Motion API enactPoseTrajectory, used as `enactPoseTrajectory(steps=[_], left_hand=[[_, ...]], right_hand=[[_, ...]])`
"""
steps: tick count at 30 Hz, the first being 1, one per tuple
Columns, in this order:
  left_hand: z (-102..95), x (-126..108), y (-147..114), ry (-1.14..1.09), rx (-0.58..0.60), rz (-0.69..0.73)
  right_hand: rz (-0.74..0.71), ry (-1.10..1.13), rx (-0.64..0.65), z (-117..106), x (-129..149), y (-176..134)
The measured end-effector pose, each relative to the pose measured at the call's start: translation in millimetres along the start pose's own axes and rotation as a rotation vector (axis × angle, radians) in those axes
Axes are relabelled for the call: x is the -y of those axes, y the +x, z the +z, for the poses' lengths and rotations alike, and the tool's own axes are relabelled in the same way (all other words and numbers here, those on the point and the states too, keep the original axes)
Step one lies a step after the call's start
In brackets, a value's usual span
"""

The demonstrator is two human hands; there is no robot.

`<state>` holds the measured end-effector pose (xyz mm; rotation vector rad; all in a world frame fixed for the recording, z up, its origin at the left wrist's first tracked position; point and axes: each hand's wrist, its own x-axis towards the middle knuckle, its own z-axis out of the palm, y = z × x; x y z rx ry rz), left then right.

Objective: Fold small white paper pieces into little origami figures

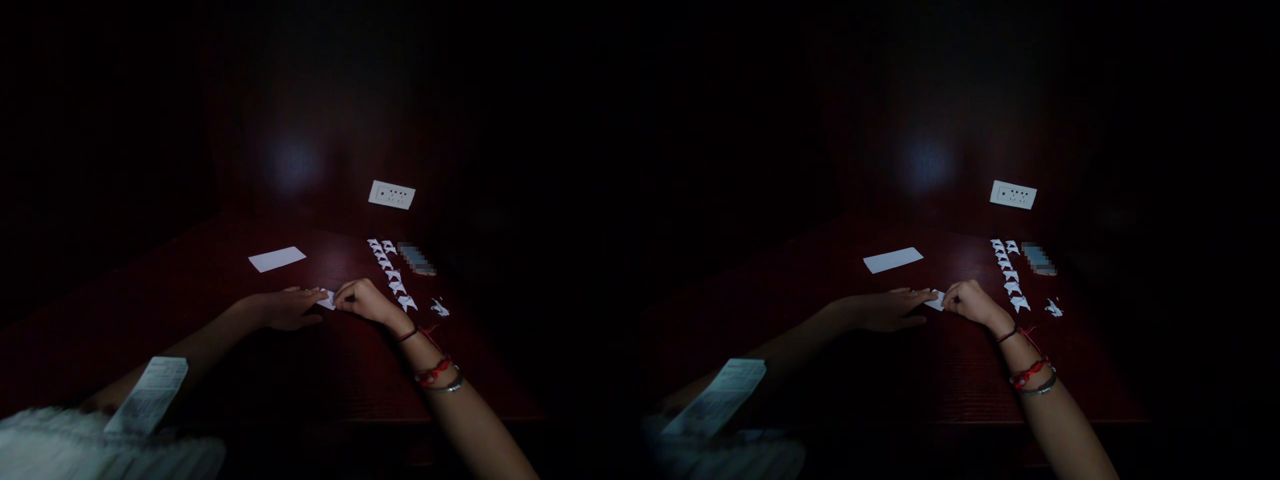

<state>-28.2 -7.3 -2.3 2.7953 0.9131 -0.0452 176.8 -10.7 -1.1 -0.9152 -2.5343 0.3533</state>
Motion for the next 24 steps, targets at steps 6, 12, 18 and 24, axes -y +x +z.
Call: enactPoseTrajectory(steps=[6, 12, 18, 24], left_hand=[[2.4, -2.7, 0.0, 0.001, 0.046, -0.015], [1.0, -8.3, -0.4, -0.004, 0.028, -0.037], [5.5, -7.2, 1.1, 0.032, -0.025, -0.029], [5.5, -8.4, 1.0, 0.069, -0.073, -0.023]], right_hand=[[0.057, 0.049, -0.004, 1.2, -4.5, 1.2], [-0.024, 0.015, 0.01, -1.1, -3.5, 1.8], [-0.061, 0.0, 0.048, -2.2, -2.8, 2.4], [-0.091, -0.035, 0.073, -2.5, -1.8, 2.0]])
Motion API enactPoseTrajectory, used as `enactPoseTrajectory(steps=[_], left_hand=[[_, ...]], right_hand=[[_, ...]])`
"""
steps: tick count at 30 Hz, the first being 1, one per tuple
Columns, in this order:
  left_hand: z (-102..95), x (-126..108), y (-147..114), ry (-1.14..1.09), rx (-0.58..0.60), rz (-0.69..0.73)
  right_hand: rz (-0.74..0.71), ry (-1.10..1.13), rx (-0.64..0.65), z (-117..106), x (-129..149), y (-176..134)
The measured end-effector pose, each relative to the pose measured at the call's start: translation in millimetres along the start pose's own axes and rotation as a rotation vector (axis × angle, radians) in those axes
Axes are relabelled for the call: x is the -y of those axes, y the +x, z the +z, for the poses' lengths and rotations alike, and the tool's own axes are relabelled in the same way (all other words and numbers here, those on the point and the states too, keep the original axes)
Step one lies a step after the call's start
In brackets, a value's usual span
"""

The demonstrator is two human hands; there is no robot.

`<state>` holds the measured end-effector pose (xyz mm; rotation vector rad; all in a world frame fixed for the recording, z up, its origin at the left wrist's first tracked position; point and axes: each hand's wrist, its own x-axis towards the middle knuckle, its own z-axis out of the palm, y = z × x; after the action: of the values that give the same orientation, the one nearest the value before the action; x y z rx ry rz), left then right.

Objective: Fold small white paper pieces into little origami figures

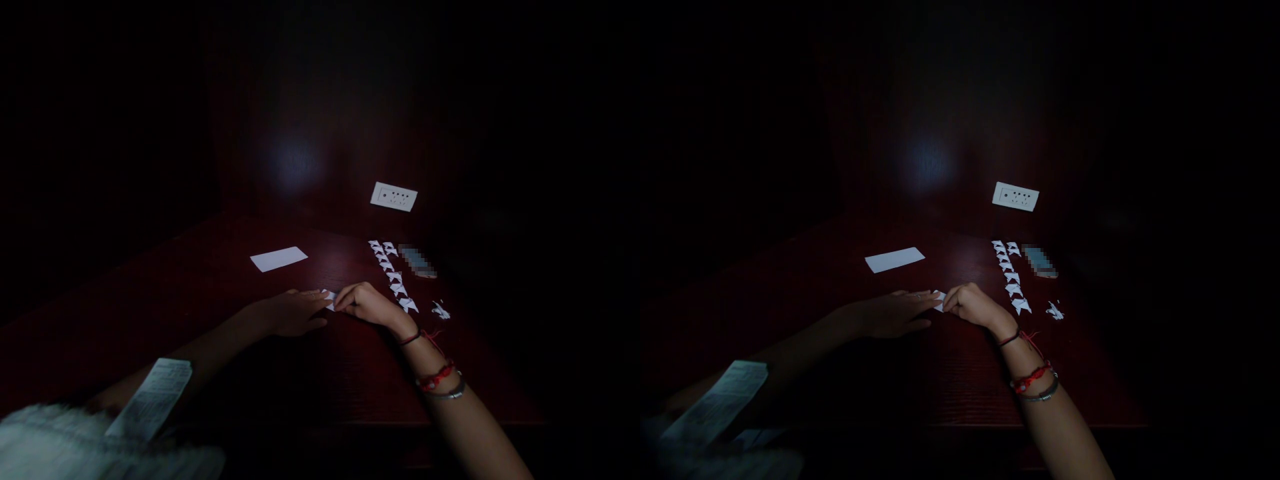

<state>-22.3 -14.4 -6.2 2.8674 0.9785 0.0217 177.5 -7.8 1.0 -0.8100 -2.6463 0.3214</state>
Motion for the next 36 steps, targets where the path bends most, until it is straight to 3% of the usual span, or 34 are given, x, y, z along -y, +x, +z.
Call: enactPoseTrajectory(steps=[10, 22, 36], left_hand=[[-5.7, -1.6, 0.6, 0.003, -0.012, 0.001], [-7.1, -1.6, 1.7, -0.004, -0.018, -0.01], [-0.3, 5.0, 4.6, 0.014, -0.088, 0.008]], right_hand=[[0.022, -0.049, -0.071, -0.9, -1.6, -1.2], [0.024, -0.119, -0.022, 2.0, -0.8, -2.5], [0.139, -0.283, 0.055, -2.8, 13.4, -5.0]])
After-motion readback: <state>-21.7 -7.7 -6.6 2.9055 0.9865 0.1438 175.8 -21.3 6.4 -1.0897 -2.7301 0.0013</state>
